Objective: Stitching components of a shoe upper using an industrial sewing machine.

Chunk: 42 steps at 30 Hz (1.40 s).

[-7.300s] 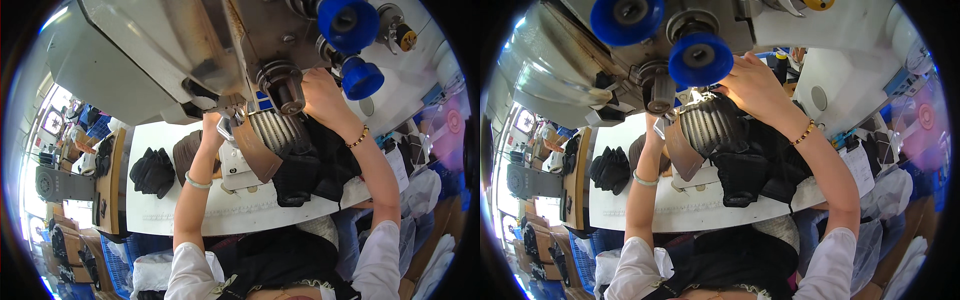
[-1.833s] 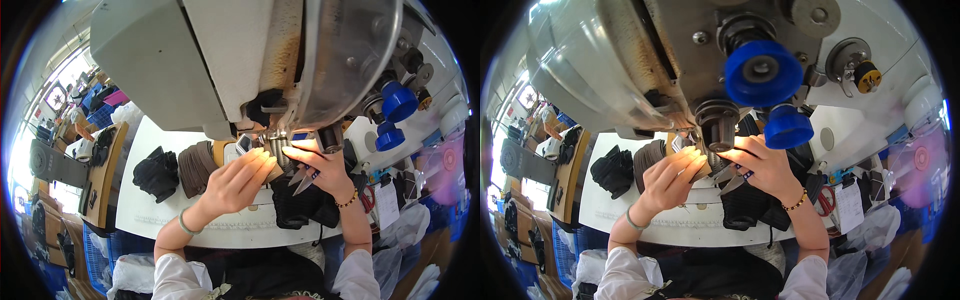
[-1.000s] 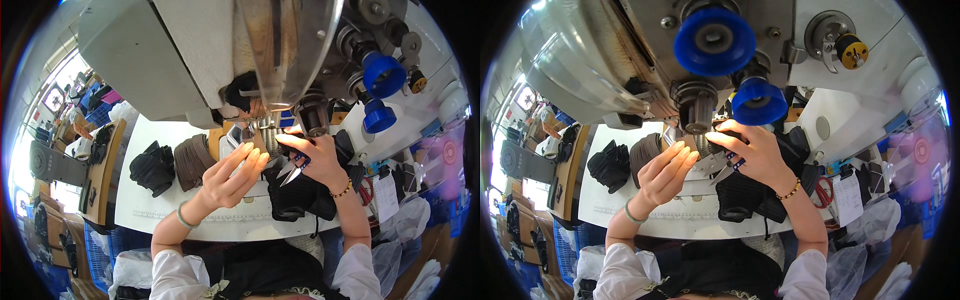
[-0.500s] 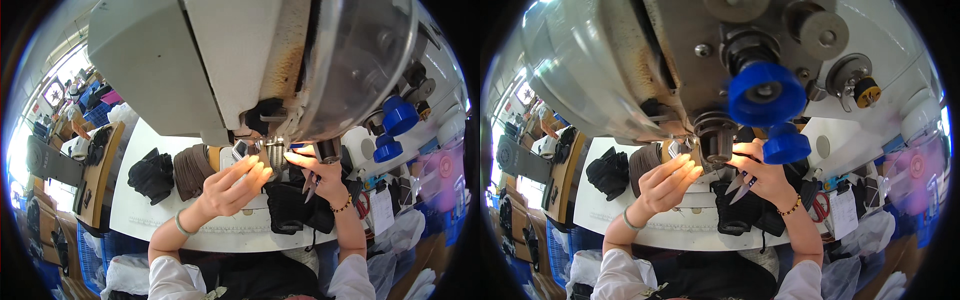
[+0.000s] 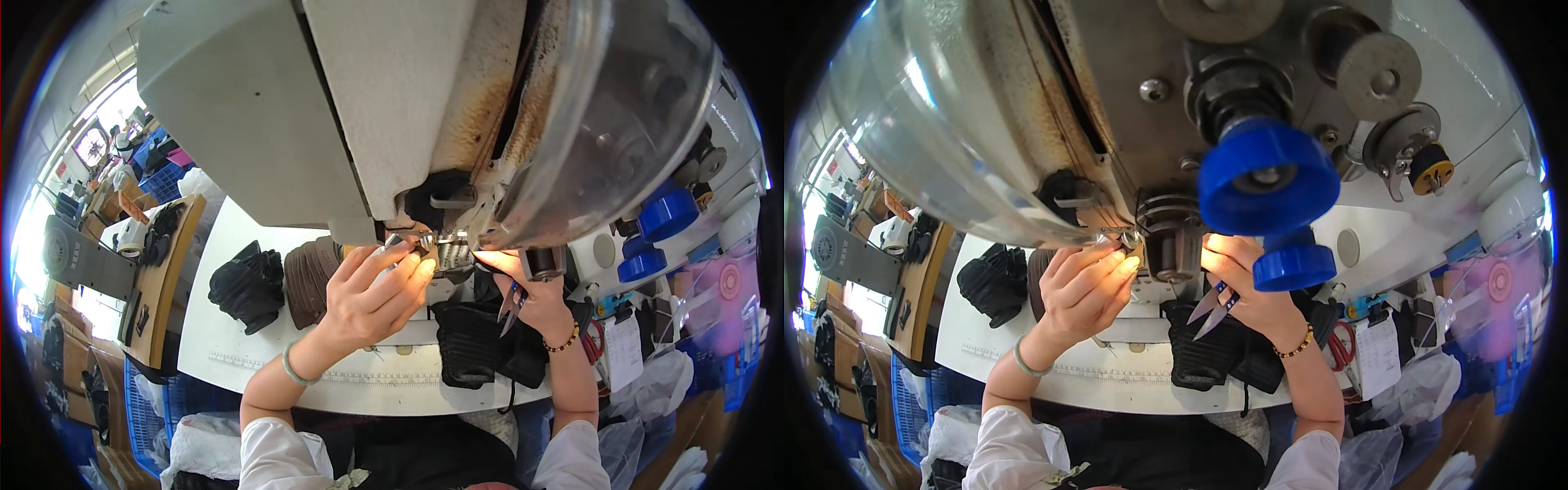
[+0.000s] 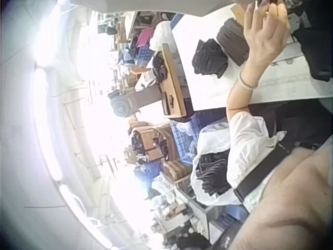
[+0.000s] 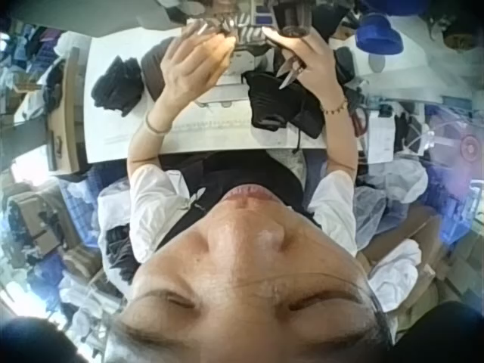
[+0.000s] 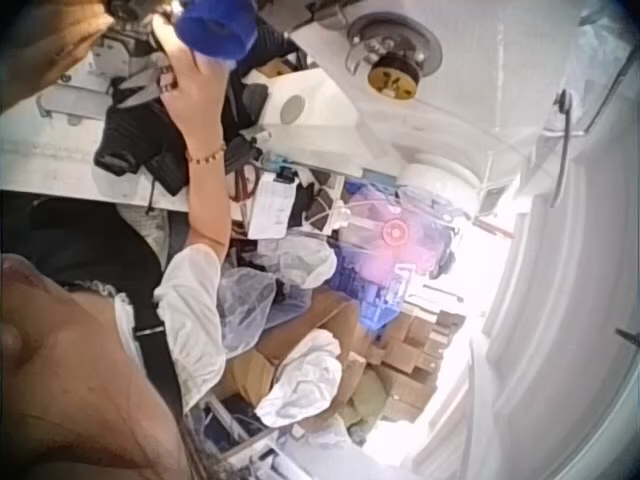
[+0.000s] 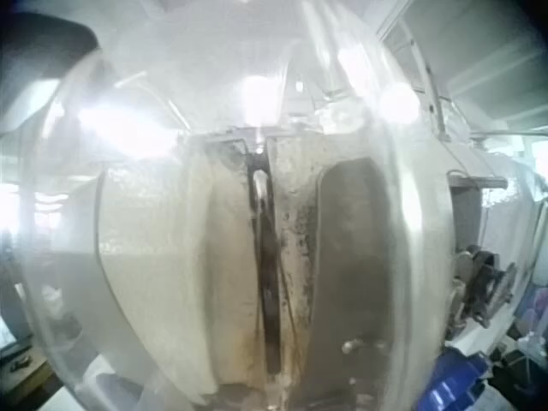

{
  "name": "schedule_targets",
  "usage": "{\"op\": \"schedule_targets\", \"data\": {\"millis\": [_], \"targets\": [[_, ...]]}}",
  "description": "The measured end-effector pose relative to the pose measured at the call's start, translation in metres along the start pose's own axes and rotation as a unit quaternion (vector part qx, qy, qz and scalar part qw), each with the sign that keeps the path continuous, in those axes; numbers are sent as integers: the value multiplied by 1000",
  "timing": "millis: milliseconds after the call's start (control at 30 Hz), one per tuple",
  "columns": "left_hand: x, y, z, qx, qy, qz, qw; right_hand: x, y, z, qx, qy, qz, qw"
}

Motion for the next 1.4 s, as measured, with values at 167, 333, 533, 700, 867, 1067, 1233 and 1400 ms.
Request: {"op": "schedule_targets", "data": {"millis": [167, 333, 533, 700, 867, 1067, 1233, 1400], "targets": [[1, 5, 5, 3, -70, 25, 997, 2, 4, 1, -7, -2, 38, 999], [-5, 7, 12, 26, 22, -24, 999, 7, 1, 2, -13, 2, -10, 1000], [-7, 9, 12, 14, 34, -40, 999, 12, 2, 5, -8, -97, 29, 995], [-6, 7, 13, 7, 45, -54, 998, 6, -2, 2, -16, -69, 53, 996], [-6, 5, 13, 18, 34, -48, 998, -3, -7, 0, -4, -114, 85, 990], [-3, 0, 13, 14, 50, -67, 996, 3, -3, -3, -32, -44, 39, 998], [-4, 3, 13, 9, 57, -80, 995, -2, -5, -2, -27, -50, 56, 997], [-6, 5, 13, 4, 71, -85, 994, -4, -4, -1, -32, -7, 41, 999]]}}
Point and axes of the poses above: each hand's wrist, its own y-axis away from the middle knuckle, its own z-axis out of the palm, x = y × z, the point moved 2 cm from there along -y, towards the middle knuckle, and after that the axes turned 8 degrees about -y, right-handed, at the moved point
